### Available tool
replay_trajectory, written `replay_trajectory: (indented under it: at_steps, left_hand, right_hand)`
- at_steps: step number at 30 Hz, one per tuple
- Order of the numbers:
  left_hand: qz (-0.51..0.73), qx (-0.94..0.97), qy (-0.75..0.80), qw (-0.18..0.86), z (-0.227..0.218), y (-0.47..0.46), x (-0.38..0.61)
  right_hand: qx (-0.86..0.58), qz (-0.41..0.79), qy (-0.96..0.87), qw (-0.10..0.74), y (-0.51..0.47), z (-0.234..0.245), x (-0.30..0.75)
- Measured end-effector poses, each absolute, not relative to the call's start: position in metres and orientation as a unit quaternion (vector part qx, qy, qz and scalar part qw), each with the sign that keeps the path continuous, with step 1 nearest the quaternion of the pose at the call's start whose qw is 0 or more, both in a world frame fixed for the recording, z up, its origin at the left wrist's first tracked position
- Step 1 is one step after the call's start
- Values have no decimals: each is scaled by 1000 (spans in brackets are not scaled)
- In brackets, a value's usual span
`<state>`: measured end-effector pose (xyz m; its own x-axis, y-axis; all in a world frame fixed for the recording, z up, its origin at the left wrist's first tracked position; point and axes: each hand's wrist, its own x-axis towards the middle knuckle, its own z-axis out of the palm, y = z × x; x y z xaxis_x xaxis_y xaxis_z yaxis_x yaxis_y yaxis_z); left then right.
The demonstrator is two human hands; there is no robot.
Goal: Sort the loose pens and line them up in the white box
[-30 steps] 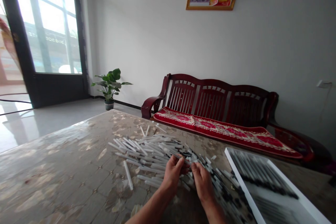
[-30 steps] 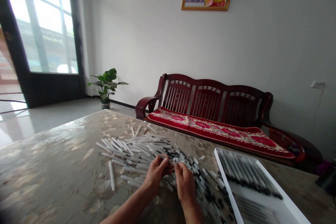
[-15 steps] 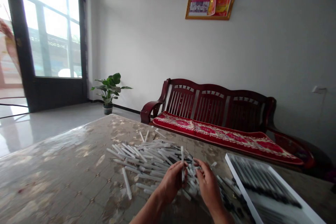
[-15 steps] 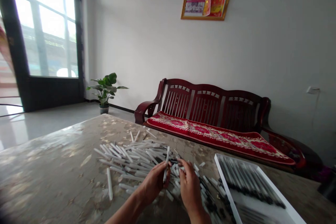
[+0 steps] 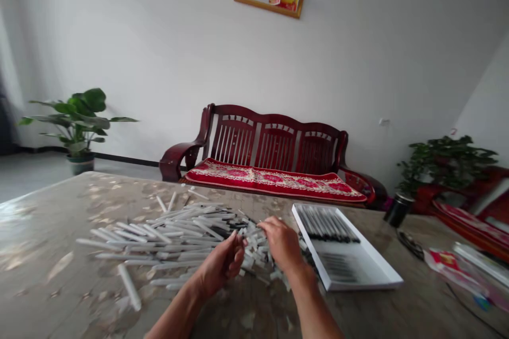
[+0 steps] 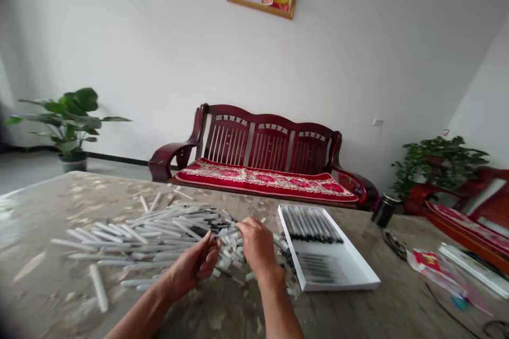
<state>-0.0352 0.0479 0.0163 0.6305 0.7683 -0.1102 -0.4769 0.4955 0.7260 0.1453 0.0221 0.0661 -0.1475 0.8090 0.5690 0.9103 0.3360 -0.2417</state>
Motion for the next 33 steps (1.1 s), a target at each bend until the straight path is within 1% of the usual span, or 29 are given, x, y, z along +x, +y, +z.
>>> replay_trajectory:
  at_steps: [3,5,11,14,16,22,28,33]
  left_hand:
    - [400,347,220,819,13,49,-35]
    - [410,359,227,807,11,50,-36]
    - [429,366,205,800,9,52,-35]
    - [472,347,196,786,13,52,-36]
    - [508,328,199,771,16,54,-38]
    - [625,251,219,706,18,64,-47]
    - [718,229,266,601,19,67,-52]
    - [773,219,349,482,23,65,-57]
  right_hand:
    - [-622,-51,-717,309,22,64,184]
    - [-663,-43,-691,285,18,62,214]
    - [-777,-72,-614,117,-6,68,303]
    - [-796,-96,-597,3,-14,69,334]
    - [-796,-100,-595,-34,-16,66,347]
    - [-778,-85,-619,-65,-10,48,353]
    - [-756,-94,-645,-63,-9,45,345]
    - [-747,-124,-649,-74,-10,48,343]
